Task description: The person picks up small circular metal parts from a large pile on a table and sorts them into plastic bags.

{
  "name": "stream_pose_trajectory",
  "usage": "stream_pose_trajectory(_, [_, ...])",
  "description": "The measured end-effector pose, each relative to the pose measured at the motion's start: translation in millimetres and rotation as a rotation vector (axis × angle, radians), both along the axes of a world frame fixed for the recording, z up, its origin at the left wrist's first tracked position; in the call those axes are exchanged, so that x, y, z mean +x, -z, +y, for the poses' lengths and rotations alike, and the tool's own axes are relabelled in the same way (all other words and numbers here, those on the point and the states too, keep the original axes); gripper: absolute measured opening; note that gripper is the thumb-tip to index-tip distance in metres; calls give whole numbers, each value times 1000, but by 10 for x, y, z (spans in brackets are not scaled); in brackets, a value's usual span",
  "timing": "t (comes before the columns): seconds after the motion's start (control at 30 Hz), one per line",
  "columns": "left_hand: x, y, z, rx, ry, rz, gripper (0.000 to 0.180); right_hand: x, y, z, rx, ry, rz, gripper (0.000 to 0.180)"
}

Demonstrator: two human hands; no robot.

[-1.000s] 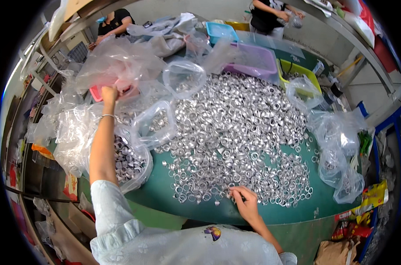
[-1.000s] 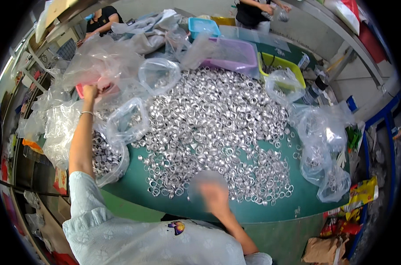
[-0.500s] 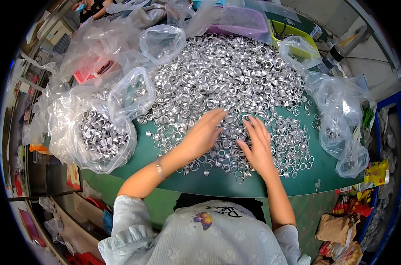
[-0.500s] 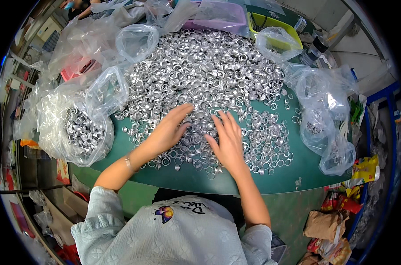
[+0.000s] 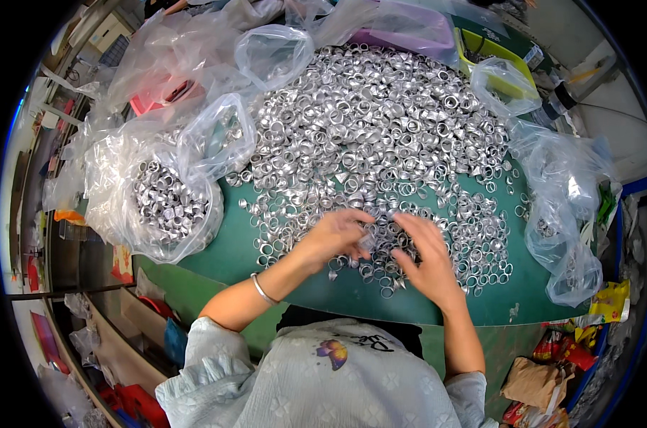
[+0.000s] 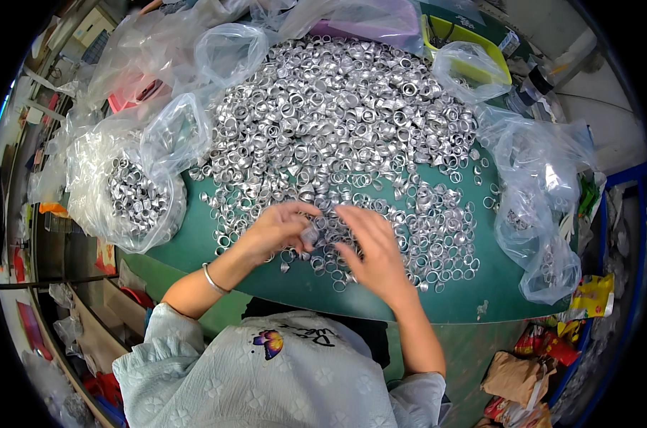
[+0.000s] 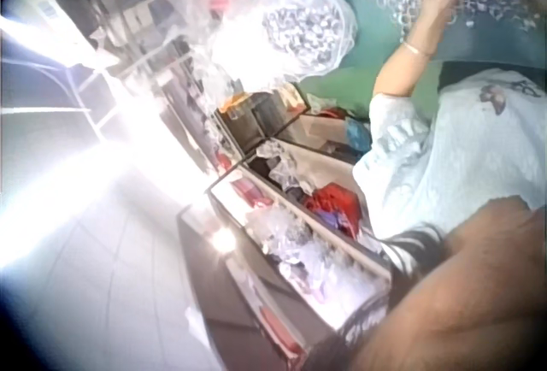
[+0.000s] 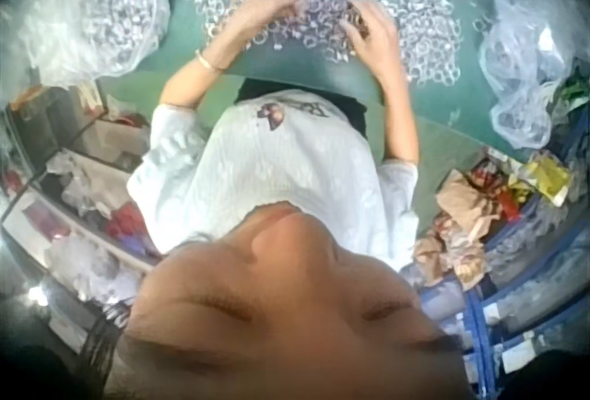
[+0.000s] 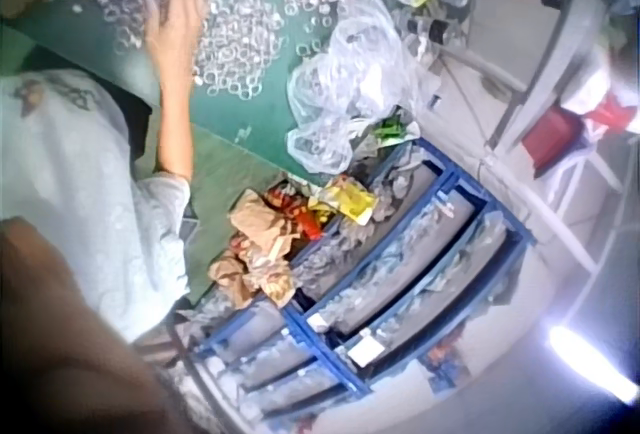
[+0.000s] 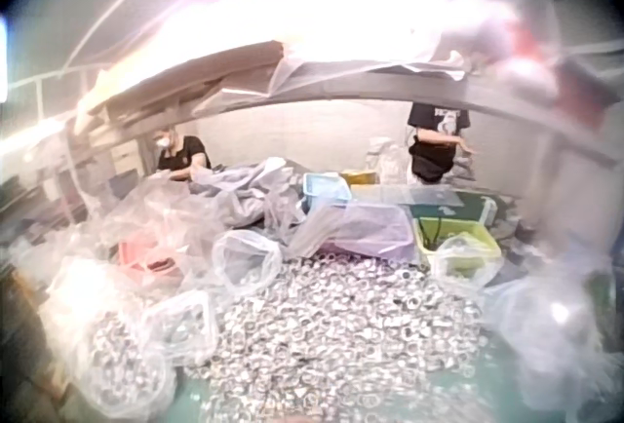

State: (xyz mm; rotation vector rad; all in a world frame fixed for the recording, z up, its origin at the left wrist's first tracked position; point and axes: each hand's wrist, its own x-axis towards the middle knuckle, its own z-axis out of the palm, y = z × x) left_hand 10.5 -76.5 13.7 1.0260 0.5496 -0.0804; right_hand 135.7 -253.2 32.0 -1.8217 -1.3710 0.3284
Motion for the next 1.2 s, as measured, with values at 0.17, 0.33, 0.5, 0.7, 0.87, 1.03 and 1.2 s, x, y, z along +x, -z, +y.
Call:
stream_pose_trajectory(0.17, [46,21,-239,-498,25,29,28,-96,105,68,111,-197,149,47])
stream_pose_trajectory(0.33, [88,-67,-126,500,119,-195,25,-36,319,-278,365,76,1098,20])
stream_pose_trajectory(0.5, [185,105,143,1674,16,-85,21,598,191,-537,400,432,1044,14])
stream_pose_trajectory(0.7, [296,242,104,1841,54,-21,23,829,256,-321,-426,838,-247,29])
stream_pose_trajectory(0.87, [285,247,118,1798,135,-77,30,883,267,-280,-593,868,-330,26])
stream_pose_trajectory(1.03, [291,158,142,1571,79,-143,26,1074,304,-484,-379,747,-143,15])
stream_pose_trajectory(1.2, [197,74,200,1328,15,-232,20,1029,263,-608,452,288,1398,9])
